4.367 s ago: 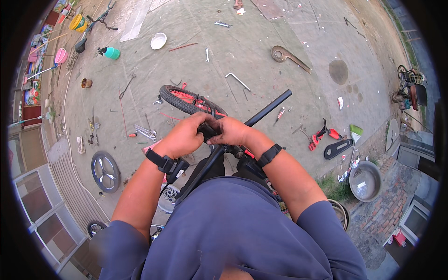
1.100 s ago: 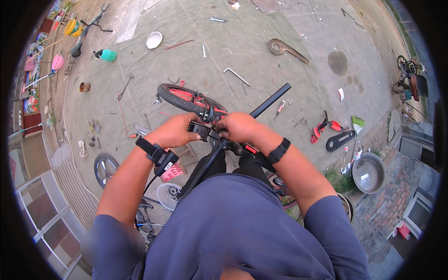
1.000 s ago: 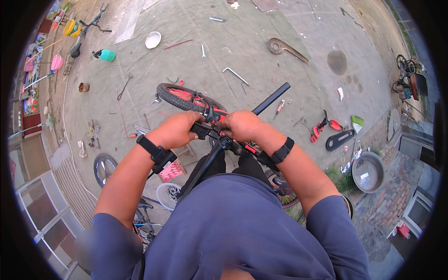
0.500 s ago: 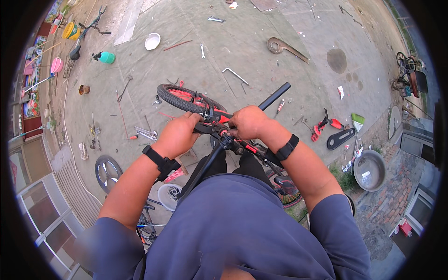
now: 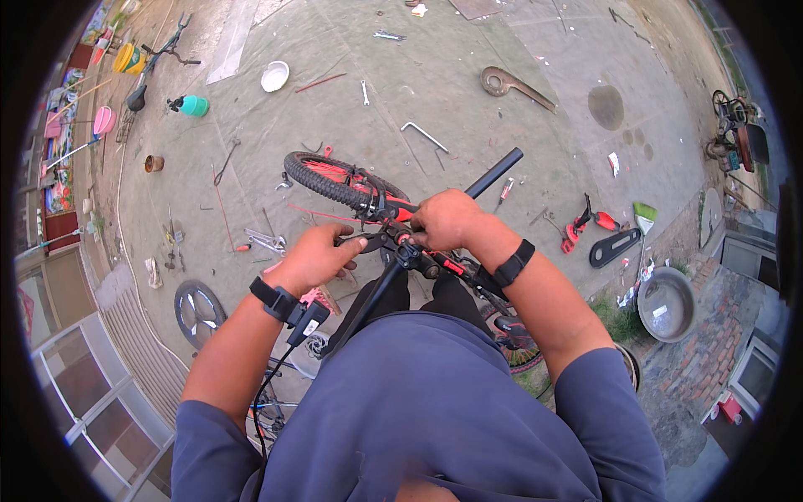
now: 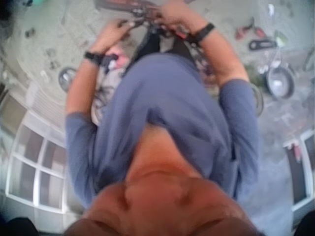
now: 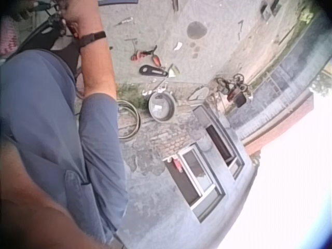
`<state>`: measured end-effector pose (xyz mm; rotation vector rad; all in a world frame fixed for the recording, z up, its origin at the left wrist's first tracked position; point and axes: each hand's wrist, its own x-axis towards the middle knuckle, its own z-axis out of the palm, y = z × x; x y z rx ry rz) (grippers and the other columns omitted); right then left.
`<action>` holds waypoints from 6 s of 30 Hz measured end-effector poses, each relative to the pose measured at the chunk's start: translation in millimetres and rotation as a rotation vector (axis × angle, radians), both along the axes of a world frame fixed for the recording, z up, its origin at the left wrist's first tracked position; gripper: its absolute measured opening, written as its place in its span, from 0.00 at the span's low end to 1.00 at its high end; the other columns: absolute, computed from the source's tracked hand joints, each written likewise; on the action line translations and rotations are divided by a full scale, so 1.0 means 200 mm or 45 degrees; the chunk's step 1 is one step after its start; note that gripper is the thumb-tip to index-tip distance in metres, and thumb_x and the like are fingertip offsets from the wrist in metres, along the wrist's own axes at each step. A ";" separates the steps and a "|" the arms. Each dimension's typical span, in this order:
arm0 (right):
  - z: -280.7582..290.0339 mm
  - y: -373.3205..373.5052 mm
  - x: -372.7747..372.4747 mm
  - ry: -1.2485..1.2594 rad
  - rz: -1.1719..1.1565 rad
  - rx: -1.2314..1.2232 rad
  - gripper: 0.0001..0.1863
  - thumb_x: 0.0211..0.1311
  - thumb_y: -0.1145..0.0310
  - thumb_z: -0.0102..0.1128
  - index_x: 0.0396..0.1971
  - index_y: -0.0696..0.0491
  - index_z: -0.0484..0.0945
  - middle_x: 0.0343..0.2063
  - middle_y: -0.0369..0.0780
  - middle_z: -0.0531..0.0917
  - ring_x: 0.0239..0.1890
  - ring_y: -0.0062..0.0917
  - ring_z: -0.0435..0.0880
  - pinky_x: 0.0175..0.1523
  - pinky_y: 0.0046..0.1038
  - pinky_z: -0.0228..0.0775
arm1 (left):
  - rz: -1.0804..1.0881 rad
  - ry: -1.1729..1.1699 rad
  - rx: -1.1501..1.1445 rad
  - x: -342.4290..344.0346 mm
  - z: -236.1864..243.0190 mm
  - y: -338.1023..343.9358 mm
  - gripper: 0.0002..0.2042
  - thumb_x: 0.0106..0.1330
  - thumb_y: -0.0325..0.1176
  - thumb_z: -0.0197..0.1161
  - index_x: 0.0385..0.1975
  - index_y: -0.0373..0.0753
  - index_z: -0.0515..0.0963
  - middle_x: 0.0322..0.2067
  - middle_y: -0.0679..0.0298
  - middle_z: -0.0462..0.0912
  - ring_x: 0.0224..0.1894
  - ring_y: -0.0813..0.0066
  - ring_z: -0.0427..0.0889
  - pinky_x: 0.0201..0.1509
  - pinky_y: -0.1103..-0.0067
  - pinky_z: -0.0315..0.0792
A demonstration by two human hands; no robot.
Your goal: The person adjusts and secures the brake lever and shifter on the bicycle handlebar using an Allen key. They tighten the clamp bolts and test the lever movement to ensure proper function.
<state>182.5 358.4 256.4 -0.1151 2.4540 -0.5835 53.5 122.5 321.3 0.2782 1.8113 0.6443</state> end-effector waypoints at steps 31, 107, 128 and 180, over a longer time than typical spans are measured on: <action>-0.06 -0.07 0.03 0.059 -0.137 0.137 0.21 0.67 0.49 0.55 0.26 0.49 0.87 0.27 0.42 0.89 0.33 0.42 0.89 0.41 0.45 0.82 | -0.654 0.590 0.028 0.06 -0.37 -0.03 0.33 0.61 0.27 0.69 0.69 0.42 0.70 0.47 0.46 0.85 0.45 0.45 0.88 0.48 0.60 0.82; -0.14 0.22 0.18 0.649 -0.394 0.240 0.17 0.60 0.57 0.60 0.16 0.49 0.84 0.18 0.39 0.83 0.29 0.37 0.83 0.60 0.42 0.72 | -0.978 0.412 0.446 0.01 -0.14 0.28 0.34 0.54 0.21 0.72 0.65 0.33 0.72 0.54 0.45 0.83 0.57 0.44 0.83 0.61 0.62 0.77; -0.12 0.22 0.17 0.562 -0.408 0.231 0.17 0.60 0.57 0.59 0.17 0.50 0.85 0.19 0.40 0.84 0.30 0.38 0.84 0.62 0.42 0.71 | -0.138 -0.184 -0.015 0.12 -0.05 0.38 0.20 0.69 0.36 0.72 0.52 0.30 0.76 0.41 0.60 0.87 0.39 0.73 0.88 0.37 0.76 0.84; -0.09 0.22 0.16 0.487 -0.406 0.242 0.16 0.57 0.54 0.58 0.20 0.46 0.89 0.22 0.39 0.88 0.29 0.34 0.85 0.54 0.36 0.68 | -1.117 0.709 0.163 0.23 0.08 0.34 0.31 0.64 0.38 0.69 0.69 0.43 0.70 0.37 0.43 0.86 0.41 0.48 0.88 0.39 0.60 0.81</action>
